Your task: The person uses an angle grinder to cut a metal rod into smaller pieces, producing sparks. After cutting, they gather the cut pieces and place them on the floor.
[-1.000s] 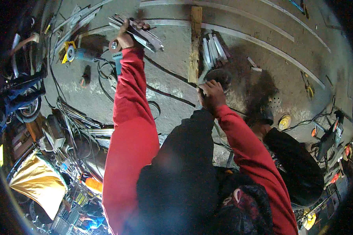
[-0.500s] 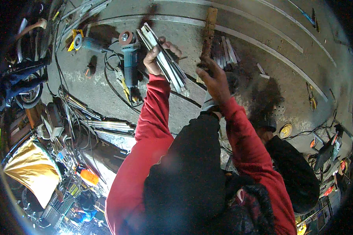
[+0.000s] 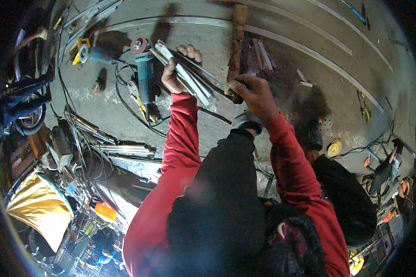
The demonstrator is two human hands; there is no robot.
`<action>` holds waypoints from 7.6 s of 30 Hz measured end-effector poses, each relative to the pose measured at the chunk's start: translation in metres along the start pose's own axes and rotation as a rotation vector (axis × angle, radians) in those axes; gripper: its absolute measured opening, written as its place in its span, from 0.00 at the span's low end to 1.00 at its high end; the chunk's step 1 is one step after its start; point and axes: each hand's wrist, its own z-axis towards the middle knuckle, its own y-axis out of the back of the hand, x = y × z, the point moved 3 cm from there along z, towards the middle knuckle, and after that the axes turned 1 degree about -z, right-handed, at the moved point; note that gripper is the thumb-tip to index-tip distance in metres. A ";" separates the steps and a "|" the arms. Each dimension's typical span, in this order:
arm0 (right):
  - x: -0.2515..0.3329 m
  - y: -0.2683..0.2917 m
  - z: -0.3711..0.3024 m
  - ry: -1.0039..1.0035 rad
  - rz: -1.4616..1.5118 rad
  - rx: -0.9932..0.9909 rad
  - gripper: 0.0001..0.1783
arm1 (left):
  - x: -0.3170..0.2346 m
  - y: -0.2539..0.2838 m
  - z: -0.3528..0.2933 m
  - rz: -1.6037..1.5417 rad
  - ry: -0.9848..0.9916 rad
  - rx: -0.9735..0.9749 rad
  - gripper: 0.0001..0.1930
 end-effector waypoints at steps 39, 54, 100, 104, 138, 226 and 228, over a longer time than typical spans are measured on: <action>-0.045 -0.007 -0.007 0.453 -0.549 -0.329 0.25 | -0.004 0.076 0.024 1.358 -0.373 -0.402 0.19; -0.012 -0.069 0.067 0.537 -0.209 -0.282 0.34 | 0.035 0.141 -0.020 0.484 -0.176 -0.128 0.25; -0.085 0.226 -0.014 0.134 -0.927 -0.619 0.35 | 0.075 -0.057 -0.101 2.081 0.645 0.439 0.27; -0.059 0.086 0.057 0.091 -1.155 -0.353 0.51 | 0.073 -0.051 -0.098 2.163 0.475 0.364 0.27; -0.065 0.052 0.103 -0.402 -1.127 -0.413 0.42 | 0.095 0.057 -0.052 2.370 0.374 -0.159 0.44; 0.349 0.099 -0.207 0.866 0.666 -0.228 0.13 | 0.080 -0.447 -0.088 0.512 0.241 0.351 0.34; 0.348 0.152 -0.226 0.748 0.541 -0.307 0.12 | 0.074 -0.458 -0.096 0.747 0.184 0.310 0.32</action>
